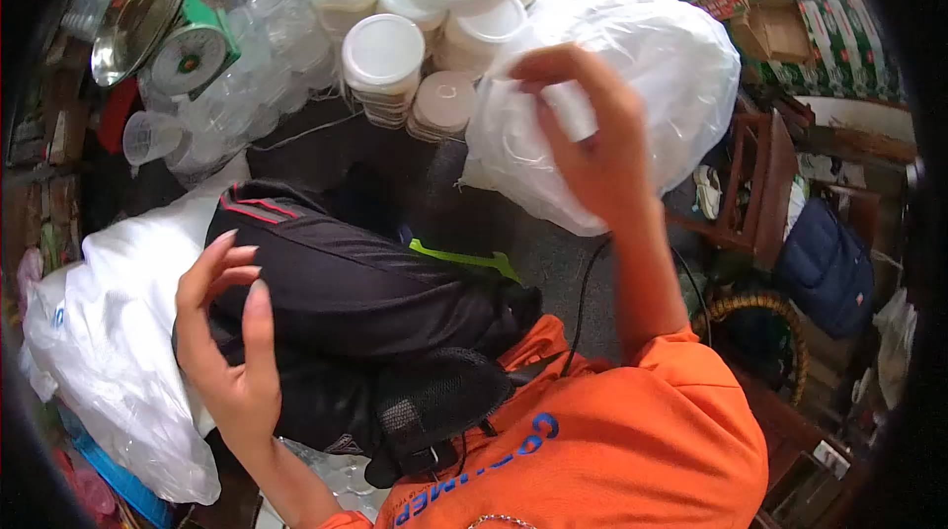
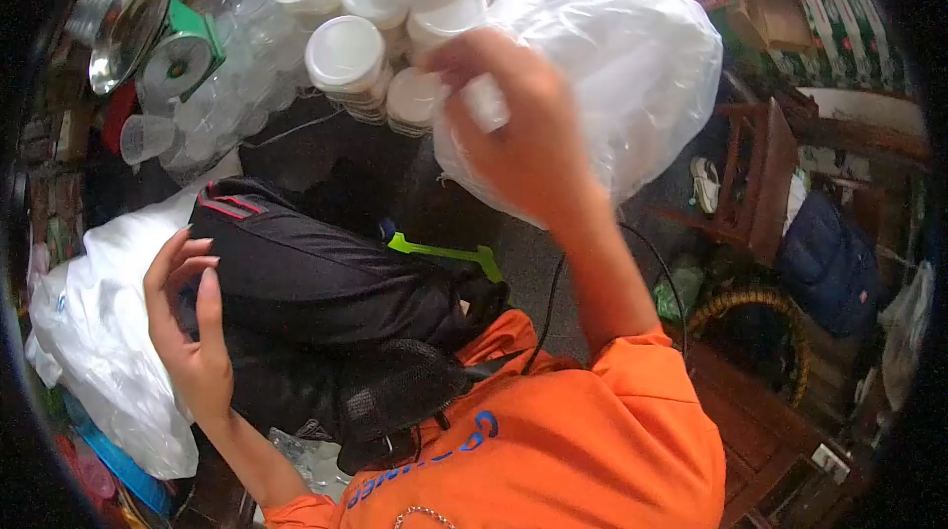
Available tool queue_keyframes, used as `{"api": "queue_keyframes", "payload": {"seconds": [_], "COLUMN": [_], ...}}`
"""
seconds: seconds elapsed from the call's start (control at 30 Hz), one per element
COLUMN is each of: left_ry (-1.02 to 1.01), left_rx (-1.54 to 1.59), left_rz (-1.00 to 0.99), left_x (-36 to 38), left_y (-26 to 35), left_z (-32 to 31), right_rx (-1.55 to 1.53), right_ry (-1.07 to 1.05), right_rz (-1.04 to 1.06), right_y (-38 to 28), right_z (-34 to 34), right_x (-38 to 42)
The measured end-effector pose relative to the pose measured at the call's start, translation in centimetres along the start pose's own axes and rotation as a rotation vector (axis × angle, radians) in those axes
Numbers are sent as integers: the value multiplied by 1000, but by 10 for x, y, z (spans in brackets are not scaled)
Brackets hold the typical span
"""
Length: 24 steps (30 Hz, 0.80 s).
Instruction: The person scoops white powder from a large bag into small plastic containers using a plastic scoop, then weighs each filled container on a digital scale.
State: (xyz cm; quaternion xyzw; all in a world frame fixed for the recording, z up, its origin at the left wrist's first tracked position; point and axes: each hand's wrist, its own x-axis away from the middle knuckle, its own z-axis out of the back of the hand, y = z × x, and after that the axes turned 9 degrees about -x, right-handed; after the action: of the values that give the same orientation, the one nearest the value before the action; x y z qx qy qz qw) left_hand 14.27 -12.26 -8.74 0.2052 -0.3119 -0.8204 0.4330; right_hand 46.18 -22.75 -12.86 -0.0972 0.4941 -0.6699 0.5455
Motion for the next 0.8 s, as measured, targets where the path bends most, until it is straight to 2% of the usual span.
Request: {"api": "queue_keyframes", "payload": {"seconds": [0.07,0.17,0.23,0.27,0.37,0.43,0.5,0.57,0.63,0.7,0.73,0.77,0.8], "left_ry": [-32,-183,-279,-367,-579,-604,-636,-620,-469,-297,-252,-205,-203], "left_rx": [21,20,-222,-415,-550,-536,-529,-491,-423,-207,-57,94,96], "left_rz": [-85,-95,-144,-115,-6,-83,-153,-294,-308,-293,-245,-194,-191], "left_x": [-19,-48,-66,-73,-77,-67,-58,-53,-57,-75,-87,-97,-103], "left_y": [23,60,73,77,99,97,81,69,68,81,91,99,101], "left_z": [-21,-74,-123,-149,-203,-225,-245,-253,-244,-226,-217,-211,-210], "right_rx": [297,655,637,621,818,823,722,663,604,566,513,512,519], "right_ry": [-86,-378,-430,-475,-602,-653,-799,-789,-785,-648,-542,-541,-503], "right_rz": [-240,-497,-501,-373,-593,-680,-688,-692,-688,-576,-404,-404,-257], "right_y": [5,46,72,97,80,64,54,58,60,49,50,44,35], "right_z": [53,103,107,104,71,53,37,31,29,47,55,60,67], "right_x": [8,52,83,110,155,177,197,207,208,196,201,198,192]}}
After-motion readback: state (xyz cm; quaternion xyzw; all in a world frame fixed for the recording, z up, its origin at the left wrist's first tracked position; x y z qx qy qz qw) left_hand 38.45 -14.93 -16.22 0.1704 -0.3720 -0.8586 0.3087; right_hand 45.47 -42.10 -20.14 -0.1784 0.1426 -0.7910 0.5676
